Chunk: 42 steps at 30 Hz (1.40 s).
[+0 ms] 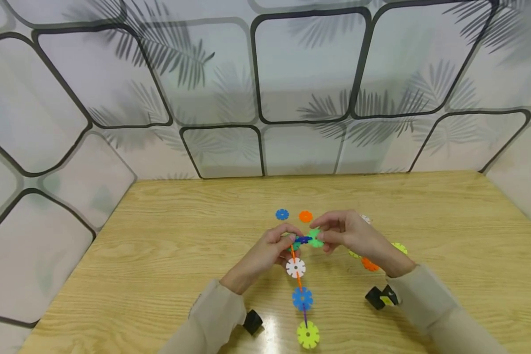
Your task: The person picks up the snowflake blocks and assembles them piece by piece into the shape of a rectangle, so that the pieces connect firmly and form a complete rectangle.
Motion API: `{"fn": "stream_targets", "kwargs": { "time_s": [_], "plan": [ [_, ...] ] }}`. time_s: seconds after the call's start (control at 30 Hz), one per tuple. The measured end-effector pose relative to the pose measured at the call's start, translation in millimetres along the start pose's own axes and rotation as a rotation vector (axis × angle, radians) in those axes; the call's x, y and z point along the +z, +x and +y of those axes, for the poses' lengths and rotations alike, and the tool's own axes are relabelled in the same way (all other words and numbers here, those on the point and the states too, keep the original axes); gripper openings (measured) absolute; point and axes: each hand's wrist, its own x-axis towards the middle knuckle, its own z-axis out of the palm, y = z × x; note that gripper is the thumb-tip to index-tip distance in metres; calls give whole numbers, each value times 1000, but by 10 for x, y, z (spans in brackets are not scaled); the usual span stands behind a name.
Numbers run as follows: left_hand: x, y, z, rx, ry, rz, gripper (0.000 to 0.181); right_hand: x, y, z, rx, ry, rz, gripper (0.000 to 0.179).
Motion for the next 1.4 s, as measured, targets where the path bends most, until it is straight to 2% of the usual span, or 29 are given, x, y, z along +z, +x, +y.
{"fn": "stream_targets", "kwargs": {
  "time_s": [0.13,0.23,0.47,0.8,1.07,1.23,1.4],
  "plan": [
    [-26,-2,20,-4,7,17,26,-66,-19,12,7,-16,11,31],
    [-39,-9,41,6,8,31,27,-139,-45,21,3,-73,40,27],
    [-47,-34,57,12,7,33,27,-275,-112,39,-42,-361,54,16],
    [-51,-42,81,32,0,65,26,-337,-163,108,-87,-480,54,13],
    [-60,-43,73,32,0,71,26,-384,-259,282,-63,-614,51,13],
    [-72,-45,80,31,-2,73,26,-399,-246,348,-62,-701,53,18],
    [-57,-28,82,28,-1,73,26,-378,-229,363,8,-778,14,21]
  ]
}}
